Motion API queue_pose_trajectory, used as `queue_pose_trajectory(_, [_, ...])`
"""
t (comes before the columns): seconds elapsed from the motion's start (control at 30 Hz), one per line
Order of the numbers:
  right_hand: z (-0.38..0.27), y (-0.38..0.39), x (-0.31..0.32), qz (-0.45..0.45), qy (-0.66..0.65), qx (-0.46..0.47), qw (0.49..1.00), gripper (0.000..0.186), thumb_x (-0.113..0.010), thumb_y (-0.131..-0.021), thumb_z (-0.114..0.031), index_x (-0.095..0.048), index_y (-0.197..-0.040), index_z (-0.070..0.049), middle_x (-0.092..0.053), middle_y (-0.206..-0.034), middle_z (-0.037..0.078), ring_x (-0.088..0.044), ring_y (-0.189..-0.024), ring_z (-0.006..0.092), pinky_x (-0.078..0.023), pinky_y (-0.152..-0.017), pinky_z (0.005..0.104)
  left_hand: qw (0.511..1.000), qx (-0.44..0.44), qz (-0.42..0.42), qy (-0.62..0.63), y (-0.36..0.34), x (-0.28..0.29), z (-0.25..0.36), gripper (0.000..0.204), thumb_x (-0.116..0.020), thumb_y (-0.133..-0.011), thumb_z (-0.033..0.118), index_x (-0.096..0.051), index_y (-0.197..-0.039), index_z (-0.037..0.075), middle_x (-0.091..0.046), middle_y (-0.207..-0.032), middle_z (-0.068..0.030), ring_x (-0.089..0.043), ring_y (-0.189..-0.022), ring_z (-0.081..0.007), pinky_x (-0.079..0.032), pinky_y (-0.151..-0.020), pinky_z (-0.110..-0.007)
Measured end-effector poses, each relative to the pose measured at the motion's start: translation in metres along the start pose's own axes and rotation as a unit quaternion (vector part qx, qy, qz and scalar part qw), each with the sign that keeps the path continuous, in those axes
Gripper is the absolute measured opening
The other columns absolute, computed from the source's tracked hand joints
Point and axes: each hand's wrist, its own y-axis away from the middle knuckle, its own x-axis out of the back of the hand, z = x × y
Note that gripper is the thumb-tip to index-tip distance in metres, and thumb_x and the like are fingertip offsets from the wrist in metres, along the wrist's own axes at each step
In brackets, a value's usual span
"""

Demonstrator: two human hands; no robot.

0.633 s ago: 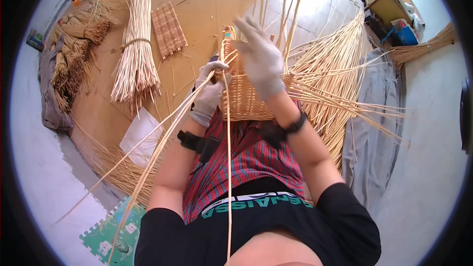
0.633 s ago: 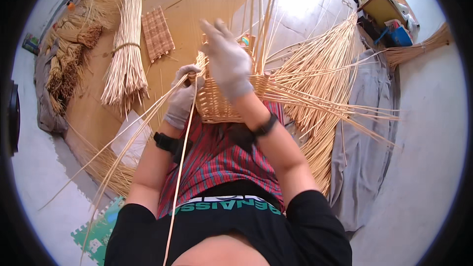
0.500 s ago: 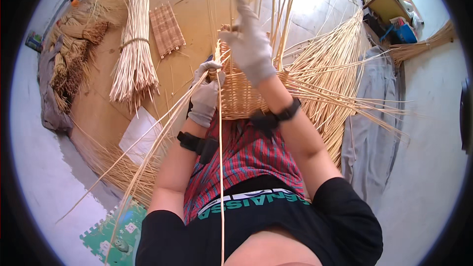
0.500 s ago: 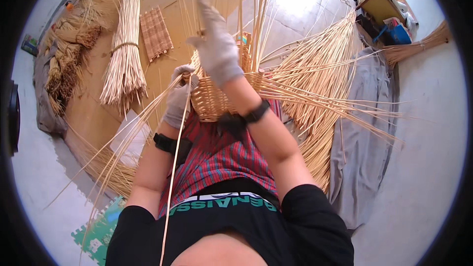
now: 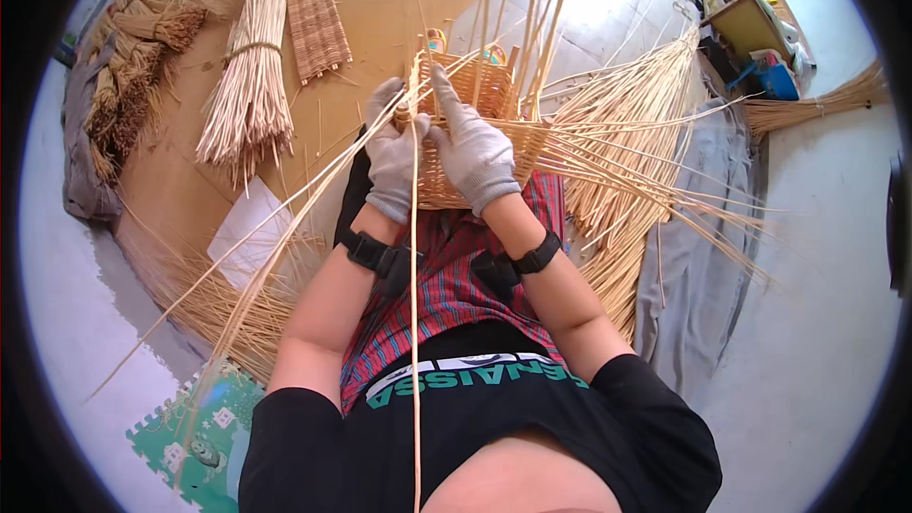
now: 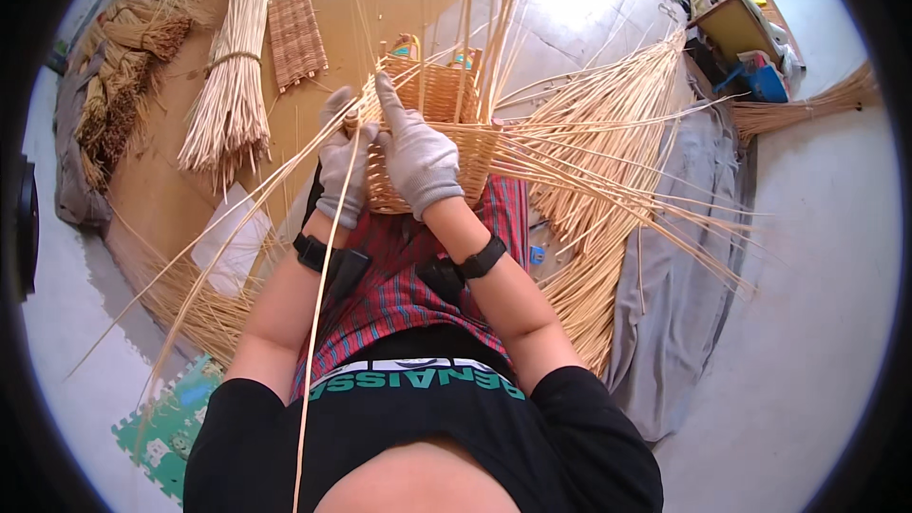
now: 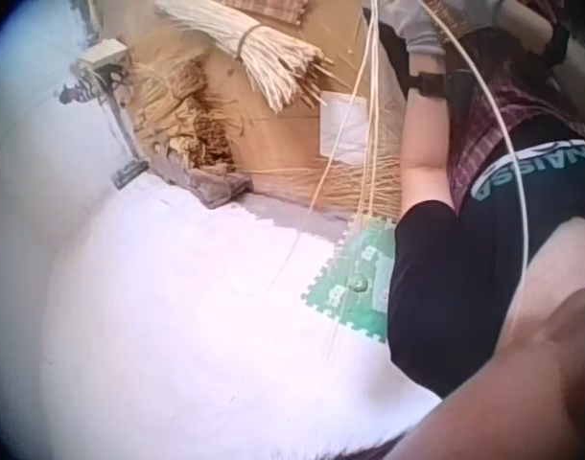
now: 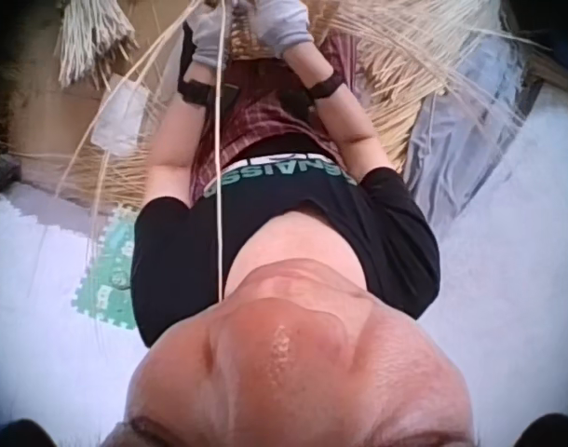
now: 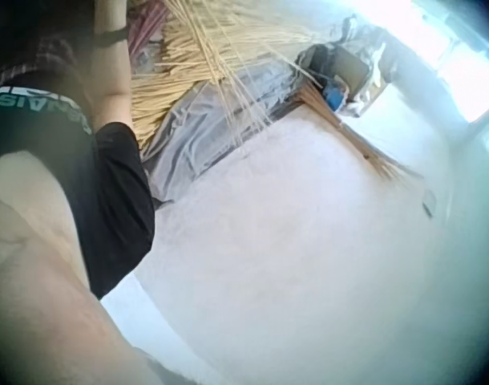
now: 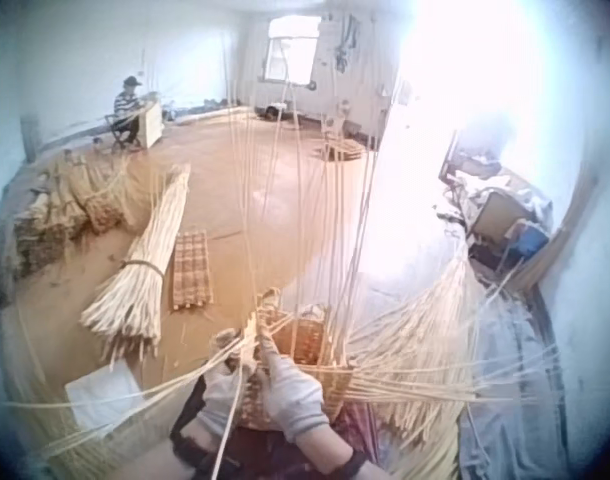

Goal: Weaving a rectangular basket using long, thin wood or cane strips.

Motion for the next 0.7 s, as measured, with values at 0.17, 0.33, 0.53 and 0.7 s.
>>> queue_pose_trajectory(0.17, [0.030, 0.033, 0.008, 0.243, -0.238, -0.021, 0.940, 0.082, -0.075, -0.088, -0.013, -0.034, -0.159, -0.009, -0.062, -0.136, 0.024, -0.067, -0.115, 0.0379, -0.055, -0.095, 0.0454, 0.980, -0.033, 0.004, -0.196, 0.048, -0.013, 0.039, 0.035, -0.062, -0.099, -0.001, -0.056, -0.132, 0.004, -0.065, -0.126, -0.0131, -0.067, -0.110, -0.0254, -0.054, -0.097, -0.037])
queue_pose_trajectory(0.33, [0.077, 0.012, -0.004, 0.231, -0.197, 0.063, 0.951, 0.054, -0.083, -0.082, -0.005, -0.057, -0.129, -0.005, -0.068, -0.117, 0.010, -0.067, -0.103, 0.0149, -0.056, -0.087, 0.0288, 0.929, -0.107, -0.091, -0.341, 0.010, -0.064, 0.043, 0.019, -0.057, -0.105, 0.012, -0.065, -0.121, 0.011, -0.073, -0.112, -0.0188, -0.072, -0.097, -0.0394, -0.056, -0.087, -0.043])
queue_pose_trajectory(0.53, [0.099, 0.013, -0.001, 0.123, -0.332, 0.043, 0.934, 0.050, -0.078, -0.086, -0.003, -0.059, -0.131, -0.005, -0.069, -0.116, 0.010, -0.067, -0.104, 0.0178, -0.055, -0.090, 0.0318, 0.902, -0.080, -0.207, -0.370, -0.014, -0.055, 0.018, 0.026, -0.056, -0.108, 0.031, -0.064, -0.116, 0.008, -0.072, -0.089, -0.0173, -0.072, -0.078, -0.0343, -0.055, -0.069, -0.042])
queue_pose_trajectory(0.7, [0.076, 0.067, 0.004, 0.309, -0.171, 0.108, 0.930, 0.058, -0.077, -0.089, -0.006, -0.058, -0.145, -0.006, -0.072, -0.121, 0.013, -0.068, -0.107, 0.0192, -0.053, -0.095, 0.0338, 0.926, 0.121, -0.241, -0.264, -0.011, -0.044, 0.022, 0.033, -0.059, -0.107, 0.038, -0.063, -0.119, 0.007, -0.063, -0.080, -0.0059, -0.051, -0.048, -0.0103, -0.044, -0.046, -0.031])
